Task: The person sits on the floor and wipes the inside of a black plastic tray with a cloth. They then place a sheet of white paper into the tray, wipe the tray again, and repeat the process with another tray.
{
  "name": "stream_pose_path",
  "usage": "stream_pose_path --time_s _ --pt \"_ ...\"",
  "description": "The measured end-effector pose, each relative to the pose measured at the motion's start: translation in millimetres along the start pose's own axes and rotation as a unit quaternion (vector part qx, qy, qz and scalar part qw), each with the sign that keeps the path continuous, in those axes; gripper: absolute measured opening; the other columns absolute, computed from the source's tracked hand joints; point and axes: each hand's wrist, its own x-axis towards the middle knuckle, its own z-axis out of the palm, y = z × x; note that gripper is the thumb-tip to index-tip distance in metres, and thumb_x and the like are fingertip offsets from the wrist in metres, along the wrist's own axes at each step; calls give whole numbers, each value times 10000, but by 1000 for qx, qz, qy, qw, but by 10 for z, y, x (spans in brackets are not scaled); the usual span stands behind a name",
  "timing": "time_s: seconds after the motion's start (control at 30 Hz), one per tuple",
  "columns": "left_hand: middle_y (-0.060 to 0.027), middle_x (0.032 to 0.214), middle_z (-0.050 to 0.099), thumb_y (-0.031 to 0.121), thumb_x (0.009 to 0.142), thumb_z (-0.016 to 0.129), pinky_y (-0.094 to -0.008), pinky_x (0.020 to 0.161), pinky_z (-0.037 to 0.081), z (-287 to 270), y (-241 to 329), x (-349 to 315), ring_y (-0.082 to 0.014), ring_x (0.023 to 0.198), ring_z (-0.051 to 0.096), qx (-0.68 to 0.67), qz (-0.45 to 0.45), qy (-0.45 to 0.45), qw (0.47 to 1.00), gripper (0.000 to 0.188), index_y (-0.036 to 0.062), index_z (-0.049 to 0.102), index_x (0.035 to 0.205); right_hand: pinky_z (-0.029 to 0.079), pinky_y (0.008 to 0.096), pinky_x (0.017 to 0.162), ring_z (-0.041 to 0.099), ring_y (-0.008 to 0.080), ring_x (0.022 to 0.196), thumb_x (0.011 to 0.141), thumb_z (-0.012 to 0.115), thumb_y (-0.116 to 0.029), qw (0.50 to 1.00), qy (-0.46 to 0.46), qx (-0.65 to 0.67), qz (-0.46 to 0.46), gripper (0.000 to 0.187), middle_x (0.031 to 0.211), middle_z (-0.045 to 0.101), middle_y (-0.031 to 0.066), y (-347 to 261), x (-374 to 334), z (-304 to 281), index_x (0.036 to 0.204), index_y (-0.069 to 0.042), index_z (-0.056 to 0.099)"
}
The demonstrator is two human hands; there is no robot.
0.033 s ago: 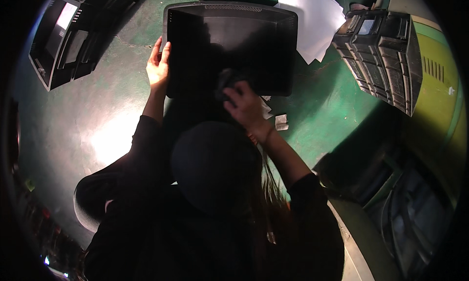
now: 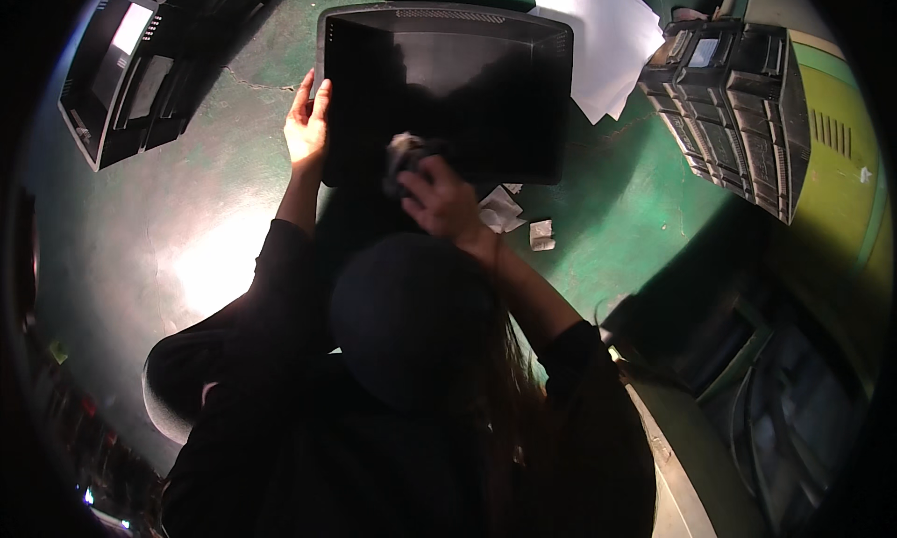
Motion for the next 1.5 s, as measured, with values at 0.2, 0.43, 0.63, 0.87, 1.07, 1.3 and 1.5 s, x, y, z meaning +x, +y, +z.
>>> stream_pose_path --time_s 0.2,0.43,0.63,0.87,1.07,1.3,1.5 --pt "-153 998 536 306 846 600 -348 835 409 -51 32 59 -239 926 498 279 87 11 956 465 132 489 1262 501 341 650 601 273 718 705 657 -90 972 79 222 -19 258 801 558 107 -85 726 225 943 -15 592" --pt "-129 1140 540 143 810 617 -310 907 400 417 892 -252 -192 1054 508 -31 69 -300 951 523 81 413 1288 516 270 715 618 152 872 863 571 -123 879 -56 459 117 248 1001 620 79 507 948 -1021 1086 -13 565" --pt "-55 982 618 -11 811 518 -231 791 457 416 1247 181 -124 877 576 -16 -26 -379 925 317 46 554 1121 488 372 802 624 252 846 705 673 -418 744 332 -107 570 432 886 641 134 3515 -183 -1155 1011 -116 633" --pt "-111 782 646 73 764 558 -248 680 473 -274 2154 431 -119 718 607 374 112 -381 838 320 52 566 1083 490 347 777 625 254 794 648 738 -421 730 216 -38 647 467 765 629 151 3550 0 -1352 920 -52 649" --pt "-133 940 630 -12 733 524 -270 801 440 -818 2735 -84 -168 874 594 360 75 -333 868 330 -3 549 1062 471 216 590 578 148 566 717 736 -132 650 257 440 564 175 654 603 51 3116 93 -1969 820 -33 637" --pt "-97 988 615 -41 752 499 -268 826 436 -1062 2691 -439 -146 905 573 325 120 -289 893 348 10 549 1093 453 268 758 545 187 957 765 649 -79 984 155 76 -53 130 1138 519 108 1054 565 -1873 747 -20 534" --pt "-73 995 608 -17 770 528 -238 813 432 -1054 2691 -441 -126 907 565 327 164 -287 885 330 14 550 1098 470 404 640 592 317 775 722 635 -98 993 -38 -109 36 176 870 581 108 791 445 -1114 789 -55 478"
